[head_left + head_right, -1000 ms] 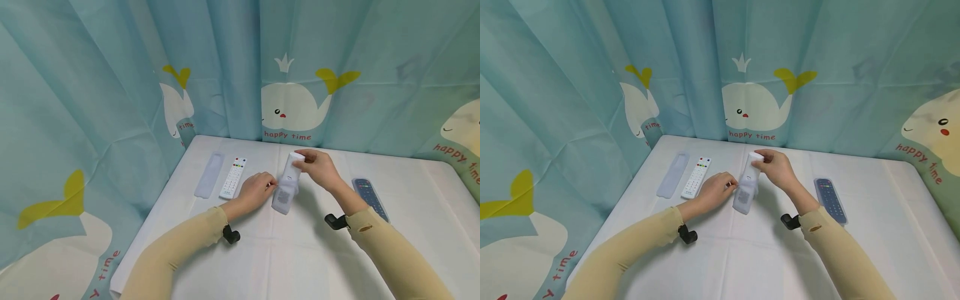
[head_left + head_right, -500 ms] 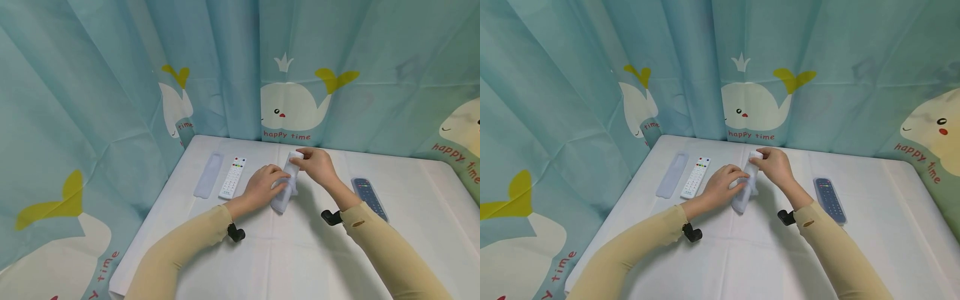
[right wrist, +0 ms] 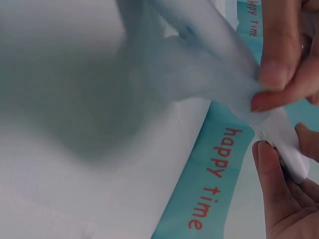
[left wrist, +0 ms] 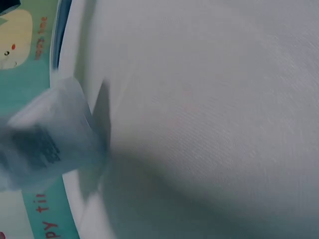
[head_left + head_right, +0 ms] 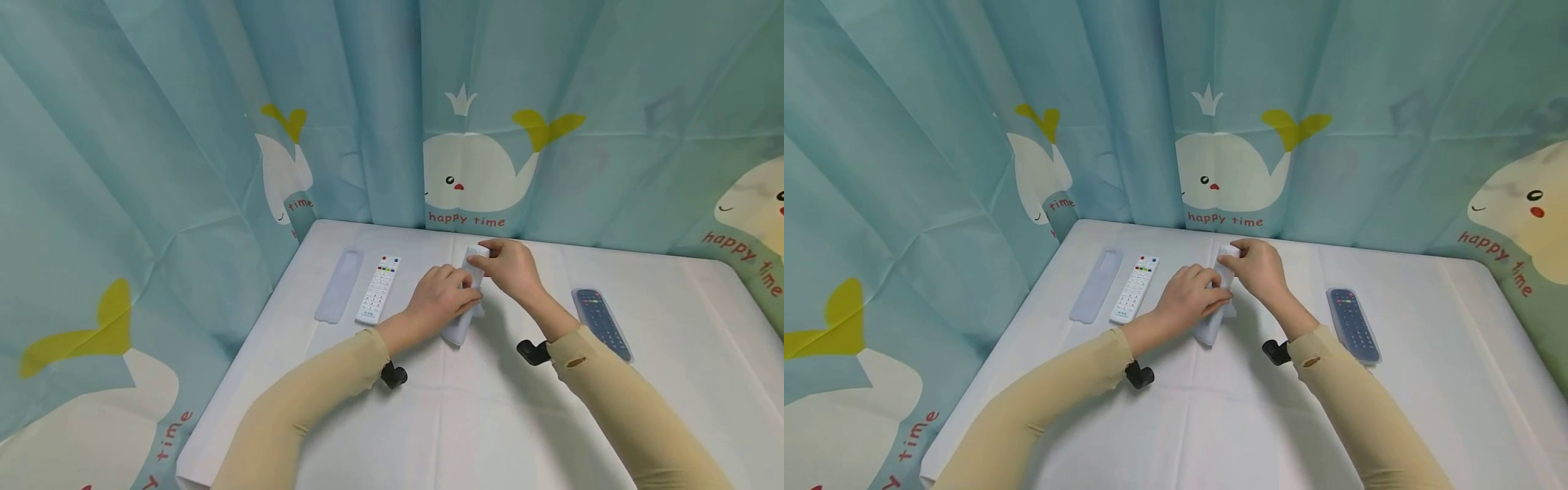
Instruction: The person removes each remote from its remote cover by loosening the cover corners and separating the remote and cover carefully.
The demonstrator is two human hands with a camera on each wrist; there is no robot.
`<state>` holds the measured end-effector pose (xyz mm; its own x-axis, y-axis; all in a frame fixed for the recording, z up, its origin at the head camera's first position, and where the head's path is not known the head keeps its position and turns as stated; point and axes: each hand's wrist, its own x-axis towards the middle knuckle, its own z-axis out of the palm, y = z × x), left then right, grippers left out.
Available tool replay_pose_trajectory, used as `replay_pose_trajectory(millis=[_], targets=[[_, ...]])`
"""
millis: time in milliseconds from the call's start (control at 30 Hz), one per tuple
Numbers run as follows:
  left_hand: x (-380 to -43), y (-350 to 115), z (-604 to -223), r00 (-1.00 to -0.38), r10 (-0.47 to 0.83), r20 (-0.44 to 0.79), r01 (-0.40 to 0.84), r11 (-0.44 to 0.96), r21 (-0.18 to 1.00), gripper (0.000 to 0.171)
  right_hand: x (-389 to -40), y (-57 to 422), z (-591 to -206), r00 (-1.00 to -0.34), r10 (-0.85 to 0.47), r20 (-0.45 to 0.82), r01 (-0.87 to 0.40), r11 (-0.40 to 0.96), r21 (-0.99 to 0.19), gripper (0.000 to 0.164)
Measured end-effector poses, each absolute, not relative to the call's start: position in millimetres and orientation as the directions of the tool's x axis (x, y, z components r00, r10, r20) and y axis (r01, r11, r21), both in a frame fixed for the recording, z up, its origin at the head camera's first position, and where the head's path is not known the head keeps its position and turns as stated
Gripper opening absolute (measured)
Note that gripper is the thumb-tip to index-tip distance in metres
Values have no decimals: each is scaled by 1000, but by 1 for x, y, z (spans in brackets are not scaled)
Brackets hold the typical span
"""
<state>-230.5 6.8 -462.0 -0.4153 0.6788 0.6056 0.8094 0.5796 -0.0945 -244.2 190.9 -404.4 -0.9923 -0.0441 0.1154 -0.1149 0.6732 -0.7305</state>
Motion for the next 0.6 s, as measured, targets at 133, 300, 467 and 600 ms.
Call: replay_pose_trajectory(millis=[133, 300, 467, 600], targets=[[-228, 12, -466, -449, 651, 612, 806, 590, -35, 8, -243, 186, -404, -985, -67, 158, -162, 668, -727, 46], [-219, 16, -474, -501, 656, 565, 792, 611, -8, 9, -243, 183, -405, -978, -74, 194, -192, 674, -713, 41], [-211, 14, -481, -499, 686, 530, 803, 596, -14, 8, -244, 184, -405, -980, -73, 185, -186, 663, -725, 40], [-211, 12, -482, -523, 674, 521, 802, 597, 32, 10, -244, 187, -406, -983, -86, 162, -179, 636, -751, 41]])
